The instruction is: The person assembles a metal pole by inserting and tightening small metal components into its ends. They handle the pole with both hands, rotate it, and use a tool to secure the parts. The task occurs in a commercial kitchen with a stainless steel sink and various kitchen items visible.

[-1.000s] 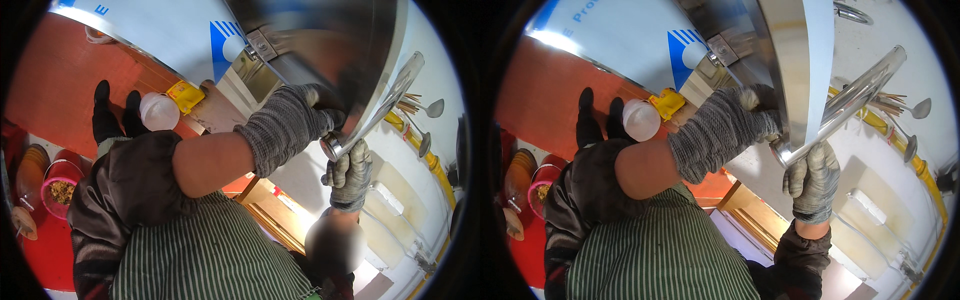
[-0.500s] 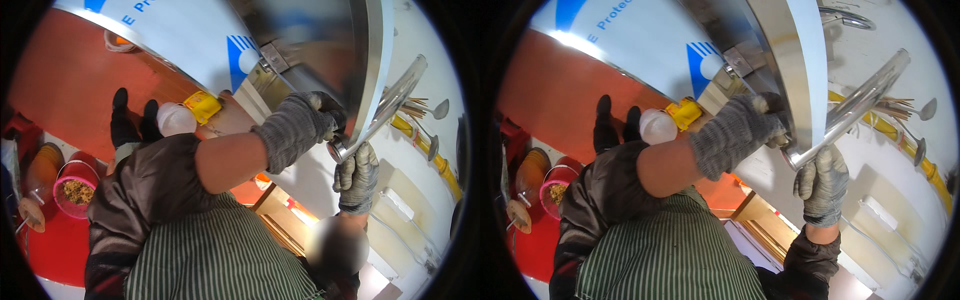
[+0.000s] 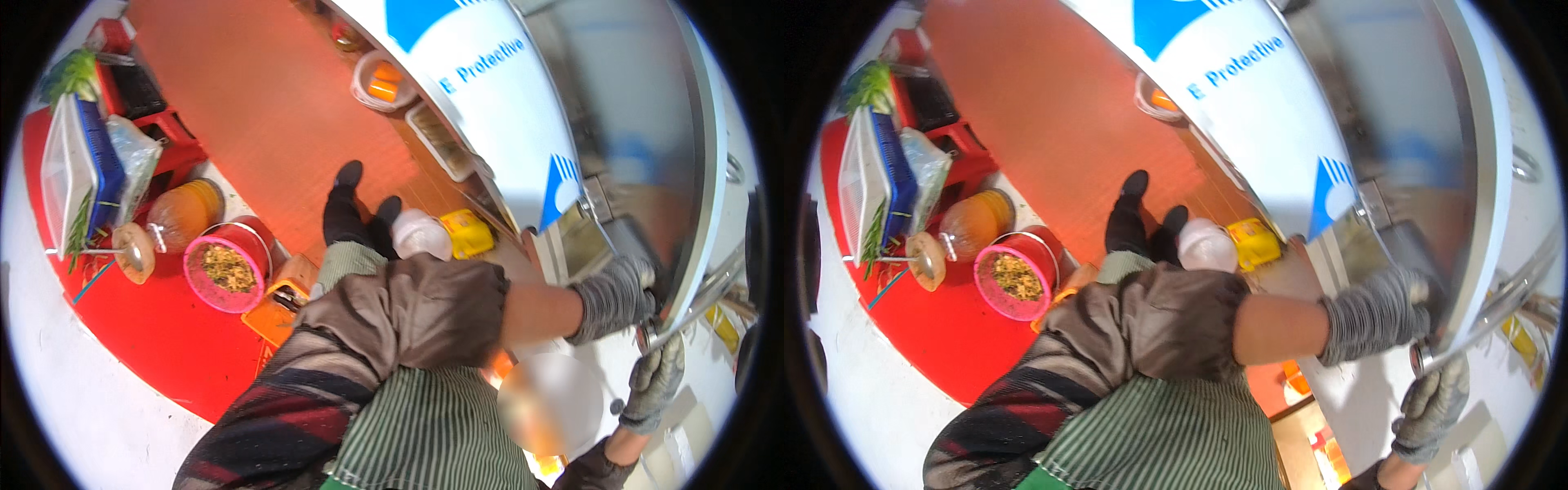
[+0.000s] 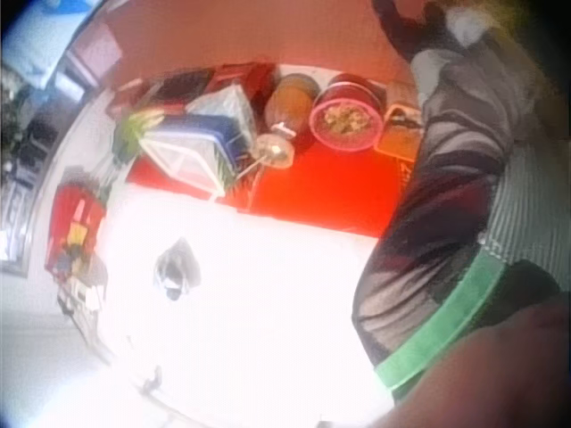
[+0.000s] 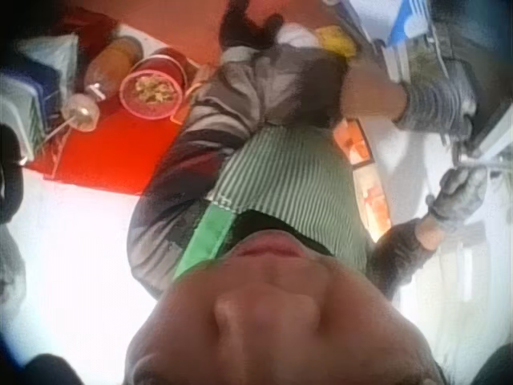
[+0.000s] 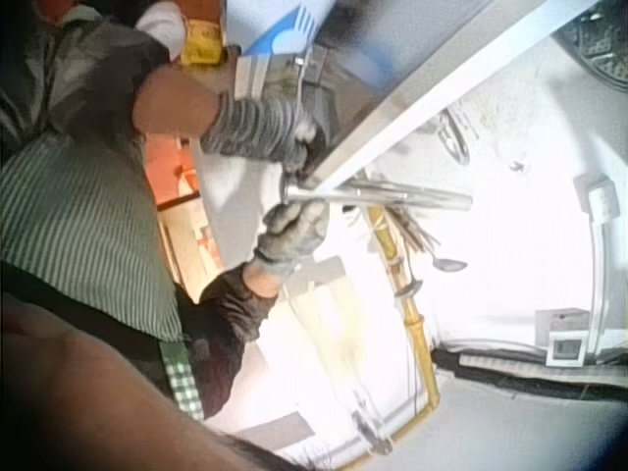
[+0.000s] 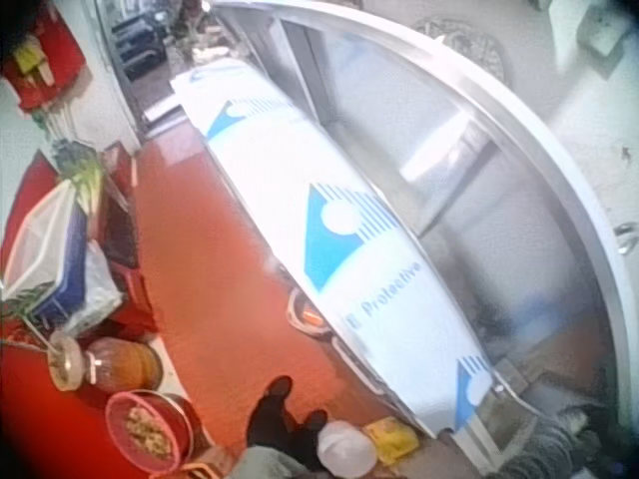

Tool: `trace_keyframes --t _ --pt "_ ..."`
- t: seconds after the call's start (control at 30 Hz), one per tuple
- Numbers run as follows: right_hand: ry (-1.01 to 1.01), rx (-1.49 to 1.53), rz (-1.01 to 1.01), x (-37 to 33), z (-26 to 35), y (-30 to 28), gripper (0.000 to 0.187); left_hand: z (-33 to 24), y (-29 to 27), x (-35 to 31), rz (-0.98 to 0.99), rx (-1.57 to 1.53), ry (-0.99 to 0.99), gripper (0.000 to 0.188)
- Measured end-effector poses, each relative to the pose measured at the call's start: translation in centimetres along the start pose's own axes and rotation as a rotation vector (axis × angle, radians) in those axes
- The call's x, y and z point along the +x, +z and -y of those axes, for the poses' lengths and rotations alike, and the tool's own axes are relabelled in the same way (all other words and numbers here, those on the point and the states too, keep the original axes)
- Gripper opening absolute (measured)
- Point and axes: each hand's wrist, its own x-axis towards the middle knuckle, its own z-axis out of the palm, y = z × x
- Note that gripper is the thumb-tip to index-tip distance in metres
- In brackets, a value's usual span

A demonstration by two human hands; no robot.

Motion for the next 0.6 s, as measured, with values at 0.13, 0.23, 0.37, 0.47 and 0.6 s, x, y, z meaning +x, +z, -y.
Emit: trace_keyframes --t 0.13,0.23,0.37,0.47,0.6 --pt "0.355 0.486 -0.234 -1.0 -1.1 1.2 0.038 0.5 1.1 -0.7 -0.092 0.035 0.154 0.015" --pt "0.240 0.381 -0.177 -0.9 -0.5 1.4 0.037 0.5 2.6 -1.5 -0.141 0.091 0.217 0.023" --pt "0.458 0.742 -0.104 -0.1 1.3 1.4 0.035 0.0 4.0 -2.4 -0.212 0.378 0.197 0.047" --pt "0.395 0.876 -0.158 0.0 2.1 1.9 0.038 -1.2 5.1 -2.6 -0.280 0.513 0.152 0.044" --pt "0.435 0.764 -0.192 0.0 1.9 2.1 0.042 -2.9 5.7 -2.8 -0.258 0.522 0.025 0.052"
